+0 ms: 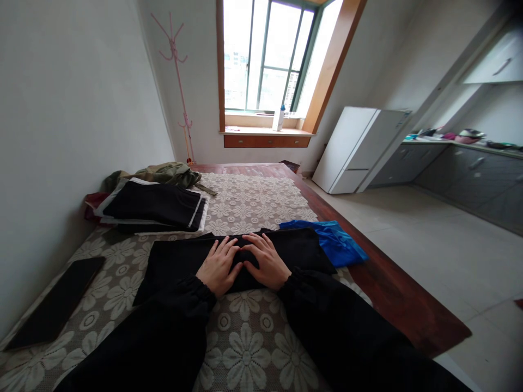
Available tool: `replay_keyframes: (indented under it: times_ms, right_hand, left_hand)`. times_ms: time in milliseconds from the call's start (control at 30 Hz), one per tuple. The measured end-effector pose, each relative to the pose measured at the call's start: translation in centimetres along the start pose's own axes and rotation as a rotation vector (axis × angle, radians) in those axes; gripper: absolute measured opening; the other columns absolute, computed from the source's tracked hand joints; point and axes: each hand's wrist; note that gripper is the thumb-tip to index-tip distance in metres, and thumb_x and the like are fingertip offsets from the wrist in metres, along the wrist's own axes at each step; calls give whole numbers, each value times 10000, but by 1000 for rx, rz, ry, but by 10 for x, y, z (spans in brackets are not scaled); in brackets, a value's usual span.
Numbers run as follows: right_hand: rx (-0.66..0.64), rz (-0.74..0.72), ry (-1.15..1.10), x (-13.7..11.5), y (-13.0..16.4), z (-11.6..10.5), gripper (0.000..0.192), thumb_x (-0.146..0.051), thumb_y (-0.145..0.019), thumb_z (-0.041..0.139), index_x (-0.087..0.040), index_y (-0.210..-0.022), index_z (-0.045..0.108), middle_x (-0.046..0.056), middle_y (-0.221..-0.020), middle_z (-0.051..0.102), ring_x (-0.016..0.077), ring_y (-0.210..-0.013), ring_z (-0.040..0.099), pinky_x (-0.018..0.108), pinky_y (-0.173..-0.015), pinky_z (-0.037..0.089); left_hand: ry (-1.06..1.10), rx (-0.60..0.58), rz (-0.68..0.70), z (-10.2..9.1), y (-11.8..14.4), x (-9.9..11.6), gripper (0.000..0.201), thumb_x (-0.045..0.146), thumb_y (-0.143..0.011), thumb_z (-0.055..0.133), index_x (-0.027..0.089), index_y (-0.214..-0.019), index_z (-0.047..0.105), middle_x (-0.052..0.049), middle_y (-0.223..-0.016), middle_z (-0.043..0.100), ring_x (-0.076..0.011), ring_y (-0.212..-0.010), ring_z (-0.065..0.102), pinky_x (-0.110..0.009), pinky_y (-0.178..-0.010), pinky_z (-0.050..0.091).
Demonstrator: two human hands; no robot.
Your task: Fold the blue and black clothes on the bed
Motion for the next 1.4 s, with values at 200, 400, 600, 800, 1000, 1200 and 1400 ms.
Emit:
replay_keyframes:
  times_ms: [200,400,600,800,1000,1200,1400]
  right_hand:
    - [-8,9,-1,0,0,0,369,-235,-879,636,-227,-1247,638,109,-1537,508,289,-1484,360,598,-1245,179]
    - [-14,9,0,-1,0,-1,361,-245,-890,623,-227,-1250,634,106,-1539,506,293,-1483,363,606,-1245,174]
    - [-21,14,3,-1,0,-1,362,-251,-896,620,-231,-1257,632,106,-1542,503,295,-1484,361,612,-1241,178]
    - [-25,18,-3,-2,0,-2,368,-243,-889,627,-234,-1257,634,105,-1540,505,295,-1484,363,611,-1243,169]
    - [-20,12,2,-1,0,-1,362,-242,-894,621,-225,-1256,632,107,-1539,507,295,-1479,370,616,-1244,161]
    - [-19,16,4,-2,0,-2,367,-240,-892,622,-232,-1259,629,105,-1536,511,296,-1480,369,619,-1244,160]
    - [-14,10,3,-3,0,-2,357,-241,-893,612,-236,-1249,628,106,-1531,517,295,-1477,375,622,-1243,156]
  left_hand:
    - [-10,-12,-3,0,0,0,393,344,-977,499,197,-1339,540,-118,-1583,485,-308,-1537,311,-585,-1259,251]
    - [2,6,5,1,0,-1,381,339,-976,501,212,-1332,545,-114,-1579,490,-303,-1532,322,-583,-1259,249]
    - [13,20,10,1,0,-1,382,353,-977,501,217,-1331,546,-114,-1575,494,-304,-1529,328,-587,-1256,251]
    - [16,-2,-4,-1,0,1,380,344,-976,506,213,-1330,549,-114,-1578,491,-296,-1537,314,-575,-1263,239]
    - [5,-7,-2,-1,0,1,384,339,-979,500,204,-1336,544,-116,-1581,487,-302,-1536,314,-579,-1260,244]
    - [13,6,4,0,0,0,383,347,-978,498,214,-1334,545,-117,-1576,493,-300,-1532,323,-582,-1258,245]
    - [17,15,10,1,0,-1,391,352,-979,491,221,-1343,541,-115,-1577,492,-298,-1533,320,-583,-1259,242]
Point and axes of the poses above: each hand's wrist, its own y-axis away from the middle knuckle, its own z-axis out of the palm, x = y × z
